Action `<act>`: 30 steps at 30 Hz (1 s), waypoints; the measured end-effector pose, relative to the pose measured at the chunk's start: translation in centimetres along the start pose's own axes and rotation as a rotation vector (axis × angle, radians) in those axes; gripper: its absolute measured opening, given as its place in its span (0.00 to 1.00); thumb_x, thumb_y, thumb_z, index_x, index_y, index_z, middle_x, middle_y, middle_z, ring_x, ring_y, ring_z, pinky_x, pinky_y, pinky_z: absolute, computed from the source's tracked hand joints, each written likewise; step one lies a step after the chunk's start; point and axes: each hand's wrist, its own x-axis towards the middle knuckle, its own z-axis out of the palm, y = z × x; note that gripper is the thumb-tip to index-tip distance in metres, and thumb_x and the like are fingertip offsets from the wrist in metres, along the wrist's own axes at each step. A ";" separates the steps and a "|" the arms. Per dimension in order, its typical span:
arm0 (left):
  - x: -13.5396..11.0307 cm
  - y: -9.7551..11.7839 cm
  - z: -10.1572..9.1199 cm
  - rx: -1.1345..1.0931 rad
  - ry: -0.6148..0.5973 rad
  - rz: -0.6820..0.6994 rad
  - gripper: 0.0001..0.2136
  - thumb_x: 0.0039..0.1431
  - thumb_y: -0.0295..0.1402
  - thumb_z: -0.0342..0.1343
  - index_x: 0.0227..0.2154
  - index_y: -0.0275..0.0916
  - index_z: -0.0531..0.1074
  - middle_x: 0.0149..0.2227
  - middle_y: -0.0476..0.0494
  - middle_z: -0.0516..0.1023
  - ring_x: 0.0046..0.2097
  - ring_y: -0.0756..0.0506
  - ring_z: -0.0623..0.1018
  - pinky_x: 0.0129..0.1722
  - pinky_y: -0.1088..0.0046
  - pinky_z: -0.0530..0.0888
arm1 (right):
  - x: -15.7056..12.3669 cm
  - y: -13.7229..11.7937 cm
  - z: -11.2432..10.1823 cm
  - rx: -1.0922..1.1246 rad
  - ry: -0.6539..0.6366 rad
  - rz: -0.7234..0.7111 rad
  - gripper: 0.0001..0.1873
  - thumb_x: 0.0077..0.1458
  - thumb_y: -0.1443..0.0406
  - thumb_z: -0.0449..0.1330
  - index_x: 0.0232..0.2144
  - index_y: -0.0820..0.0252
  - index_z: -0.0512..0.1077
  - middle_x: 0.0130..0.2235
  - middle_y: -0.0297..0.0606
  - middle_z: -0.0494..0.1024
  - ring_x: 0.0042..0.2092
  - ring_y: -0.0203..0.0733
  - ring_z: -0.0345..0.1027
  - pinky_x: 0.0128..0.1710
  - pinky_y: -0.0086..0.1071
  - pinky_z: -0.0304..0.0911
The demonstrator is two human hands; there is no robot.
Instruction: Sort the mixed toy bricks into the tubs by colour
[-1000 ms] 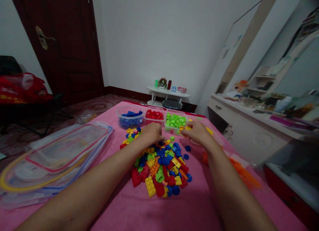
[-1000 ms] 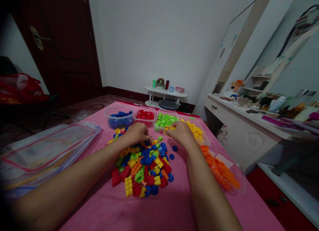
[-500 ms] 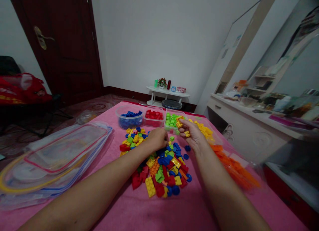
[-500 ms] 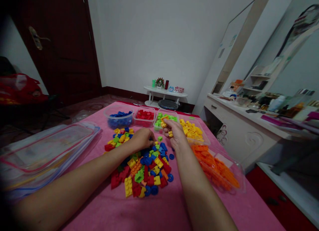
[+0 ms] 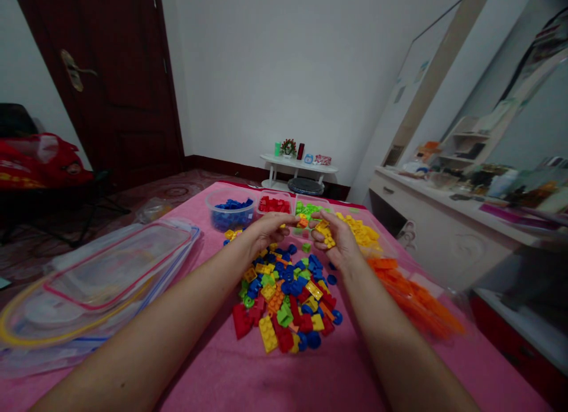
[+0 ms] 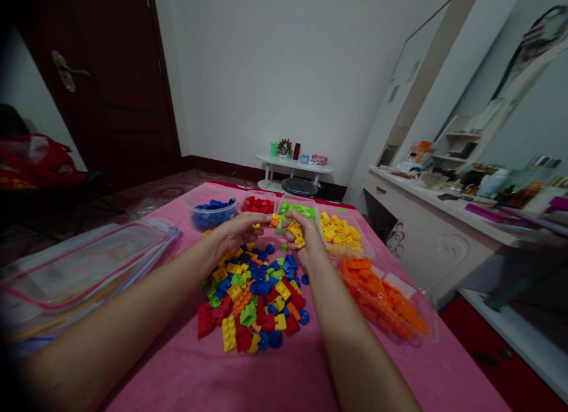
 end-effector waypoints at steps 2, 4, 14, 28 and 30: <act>0.1 -0.2 0.0 -0.026 0.000 -0.011 0.13 0.39 0.33 0.63 0.27 0.33 0.67 0.24 0.52 0.66 0.18 0.61 0.56 0.16 0.84 0.43 | 0.1 0.6 0.4 -0.261 0.047 -0.103 0.19 0.38 0.54 0.65 0.30 0.59 0.66 0.21 0.28 0.67 0.16 0.26 0.48 0.13 0.22 0.38; 0.2 -0.4 0.0 -0.016 -0.002 0.011 0.11 0.40 0.31 0.62 0.25 0.33 0.67 0.22 0.53 0.65 0.17 0.61 0.56 0.16 0.84 0.43 | 0.3 1.1 0.6 -0.509 0.100 -0.213 0.20 0.37 0.53 0.66 0.27 0.60 0.67 0.18 0.26 0.64 0.16 0.27 0.49 0.14 0.23 0.41; 0.5 -0.4 -0.3 -0.051 0.124 0.102 0.07 0.43 0.30 0.58 0.23 0.34 0.65 0.17 0.54 0.62 0.16 0.60 0.56 0.13 0.85 0.45 | 0.0 0.8 0.9 -0.701 0.006 -0.154 0.12 0.41 0.58 0.62 0.25 0.63 0.70 0.16 0.28 0.66 0.15 0.26 0.49 0.14 0.23 0.43; -0.9 -0.5 3.4 -0.046 0.205 0.434 0.14 0.56 0.37 0.45 0.32 0.34 0.72 0.37 0.42 0.76 0.41 0.47 0.75 0.41 0.74 0.71 | 0.3 3.1 2.2 0.248 -0.096 0.300 0.27 0.55 0.42 0.42 0.30 0.60 0.63 0.22 0.34 0.67 0.19 0.30 0.57 0.12 0.18 0.40; -1.4 -0.9 4.2 0.210 0.180 0.556 0.14 0.57 0.37 0.46 0.32 0.34 0.73 0.38 0.43 0.77 0.42 0.47 0.74 0.43 0.74 0.69 | 0.5 3.8 2.6 0.209 -0.039 0.249 0.26 0.56 0.44 0.40 0.28 0.58 0.61 0.20 0.32 0.64 0.19 0.31 0.56 0.13 0.19 0.43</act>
